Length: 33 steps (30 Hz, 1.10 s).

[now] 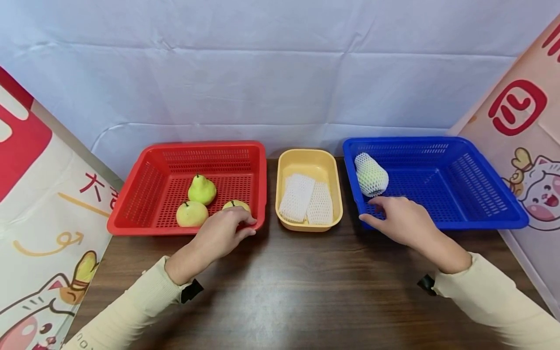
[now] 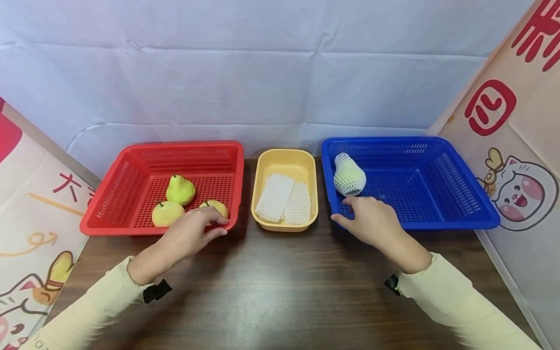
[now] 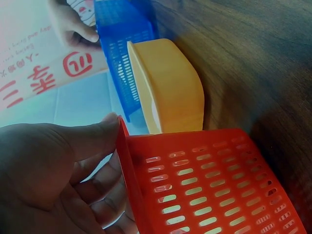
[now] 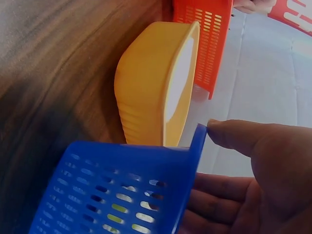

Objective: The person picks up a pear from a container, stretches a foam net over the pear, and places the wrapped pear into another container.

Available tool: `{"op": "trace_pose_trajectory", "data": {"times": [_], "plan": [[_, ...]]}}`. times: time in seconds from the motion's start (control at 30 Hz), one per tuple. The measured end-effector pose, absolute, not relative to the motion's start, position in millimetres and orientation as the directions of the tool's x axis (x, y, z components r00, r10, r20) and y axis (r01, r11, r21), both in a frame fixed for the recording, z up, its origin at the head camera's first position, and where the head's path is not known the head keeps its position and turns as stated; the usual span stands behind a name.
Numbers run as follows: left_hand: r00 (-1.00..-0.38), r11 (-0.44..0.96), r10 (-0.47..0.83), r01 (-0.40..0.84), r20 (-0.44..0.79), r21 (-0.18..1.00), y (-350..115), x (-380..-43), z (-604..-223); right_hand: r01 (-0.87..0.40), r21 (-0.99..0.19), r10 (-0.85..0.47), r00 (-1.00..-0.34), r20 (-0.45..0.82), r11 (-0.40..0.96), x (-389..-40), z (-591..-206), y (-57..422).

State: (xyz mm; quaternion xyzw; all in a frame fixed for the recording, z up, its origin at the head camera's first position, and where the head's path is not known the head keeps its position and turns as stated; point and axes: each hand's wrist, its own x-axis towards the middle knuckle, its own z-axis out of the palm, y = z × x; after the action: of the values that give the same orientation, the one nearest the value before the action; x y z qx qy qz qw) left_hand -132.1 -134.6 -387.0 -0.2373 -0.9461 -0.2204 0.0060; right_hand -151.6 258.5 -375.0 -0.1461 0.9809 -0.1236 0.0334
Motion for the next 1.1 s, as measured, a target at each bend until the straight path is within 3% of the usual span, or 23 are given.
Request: {"op": "trace_pose_trajectory", "data": {"times": [1.1], "plan": [[-0.874, 0.780, 0.466, 0.480, 0.140, 0.401, -136.3, -133.2, -387.1, -0.264, -0.261, -0.285, -0.958, -0.045, 0.928, -147.2, -380.9, 255.0]]}}
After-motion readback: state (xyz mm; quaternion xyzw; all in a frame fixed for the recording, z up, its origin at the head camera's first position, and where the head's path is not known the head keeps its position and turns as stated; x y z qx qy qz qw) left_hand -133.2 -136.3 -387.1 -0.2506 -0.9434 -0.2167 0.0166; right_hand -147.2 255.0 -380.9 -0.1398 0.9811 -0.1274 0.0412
